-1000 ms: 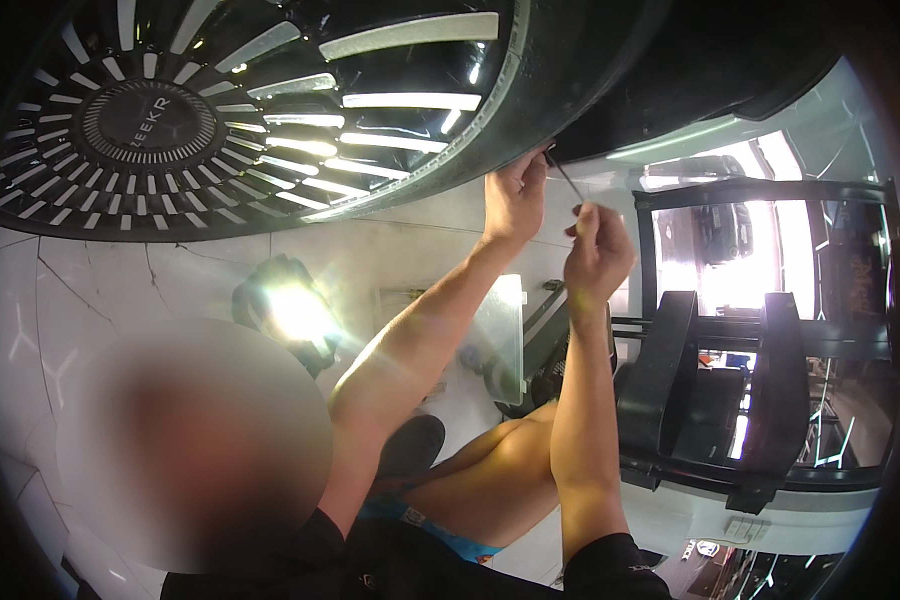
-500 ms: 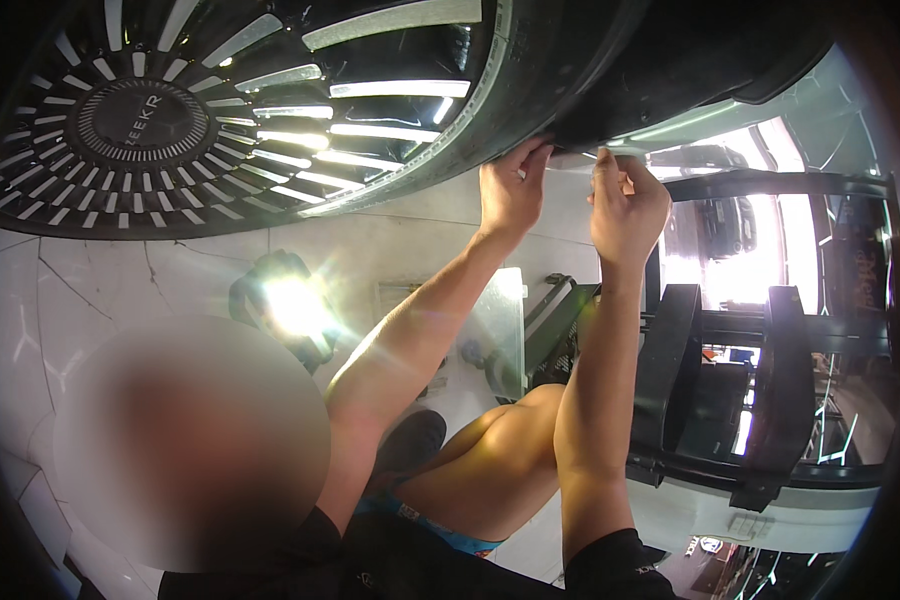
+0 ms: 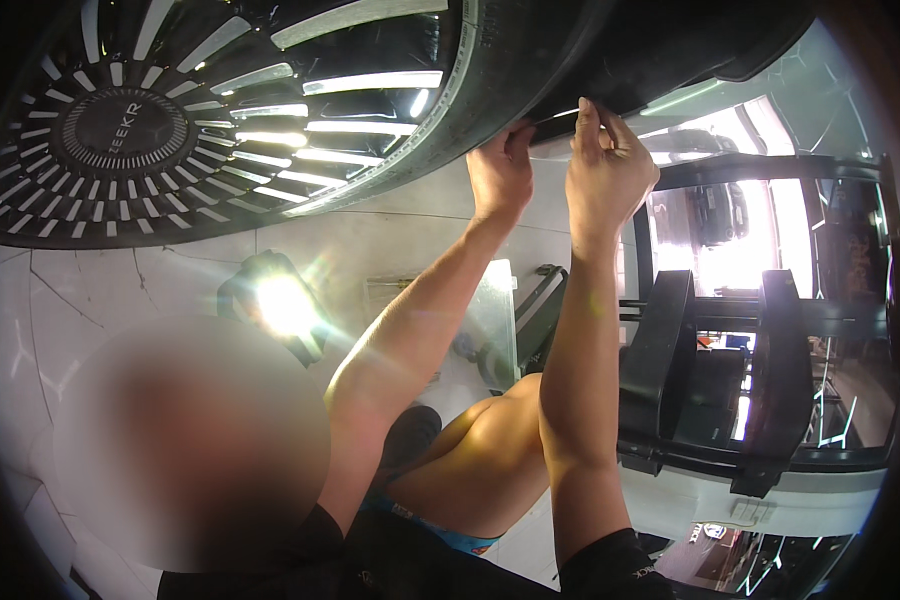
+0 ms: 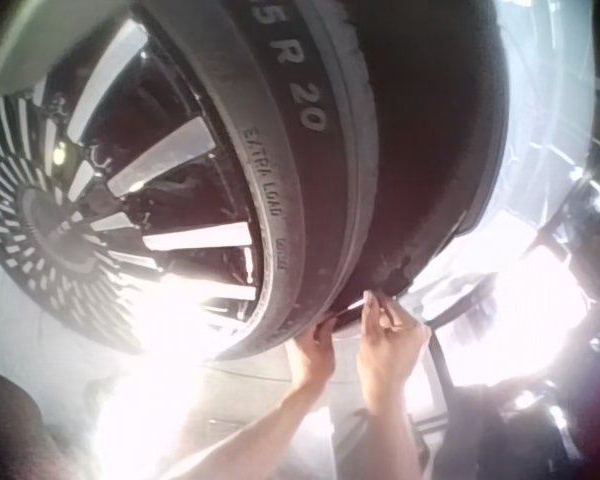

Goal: The person sits on the floor and uses a small metal tool to scrape and peel sealant or residue from the sidewall of a car tire. They repeatedly insert the tool under the material and pull it away, working around the tire's circumference.

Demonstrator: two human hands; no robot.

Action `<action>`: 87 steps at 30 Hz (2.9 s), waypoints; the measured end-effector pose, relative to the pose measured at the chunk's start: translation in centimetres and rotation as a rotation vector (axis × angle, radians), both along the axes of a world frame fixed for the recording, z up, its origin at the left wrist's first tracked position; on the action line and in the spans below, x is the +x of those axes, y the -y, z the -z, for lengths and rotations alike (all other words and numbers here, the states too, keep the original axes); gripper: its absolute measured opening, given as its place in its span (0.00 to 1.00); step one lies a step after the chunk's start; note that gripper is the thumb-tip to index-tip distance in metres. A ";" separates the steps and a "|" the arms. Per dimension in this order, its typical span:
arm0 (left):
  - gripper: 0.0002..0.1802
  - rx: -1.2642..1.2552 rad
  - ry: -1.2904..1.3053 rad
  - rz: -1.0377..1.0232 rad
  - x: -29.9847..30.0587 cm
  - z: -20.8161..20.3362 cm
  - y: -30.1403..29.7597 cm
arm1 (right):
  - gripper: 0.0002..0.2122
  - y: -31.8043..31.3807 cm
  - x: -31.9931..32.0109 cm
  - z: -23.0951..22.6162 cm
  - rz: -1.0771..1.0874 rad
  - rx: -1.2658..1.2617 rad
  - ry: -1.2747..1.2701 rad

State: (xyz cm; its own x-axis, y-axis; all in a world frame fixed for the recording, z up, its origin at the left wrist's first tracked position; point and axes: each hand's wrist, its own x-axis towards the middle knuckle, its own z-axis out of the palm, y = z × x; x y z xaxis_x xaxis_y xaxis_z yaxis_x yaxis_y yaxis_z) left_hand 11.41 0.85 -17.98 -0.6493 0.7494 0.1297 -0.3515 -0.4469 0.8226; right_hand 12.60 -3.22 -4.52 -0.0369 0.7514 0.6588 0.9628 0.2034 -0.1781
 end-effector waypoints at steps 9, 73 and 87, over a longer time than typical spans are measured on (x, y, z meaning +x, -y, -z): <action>0.05 0.012 -0.046 -0.032 -0.1 0.0 -0.3 | 0.16 0.0 -0.3 0.7 -0.150 -0.140 -0.197; 0.19 -0.127 -0.318 0.253 -1.8 1.2 -0.2 | 0.46 1.1 5.9 16.2 -0.221 -0.683 0.108; 0.16 0.019 -0.400 0.383 -3.4 2.8 -1.7 | 0.38 -0.2 3.5 16.2 -0.177 -0.791 -0.060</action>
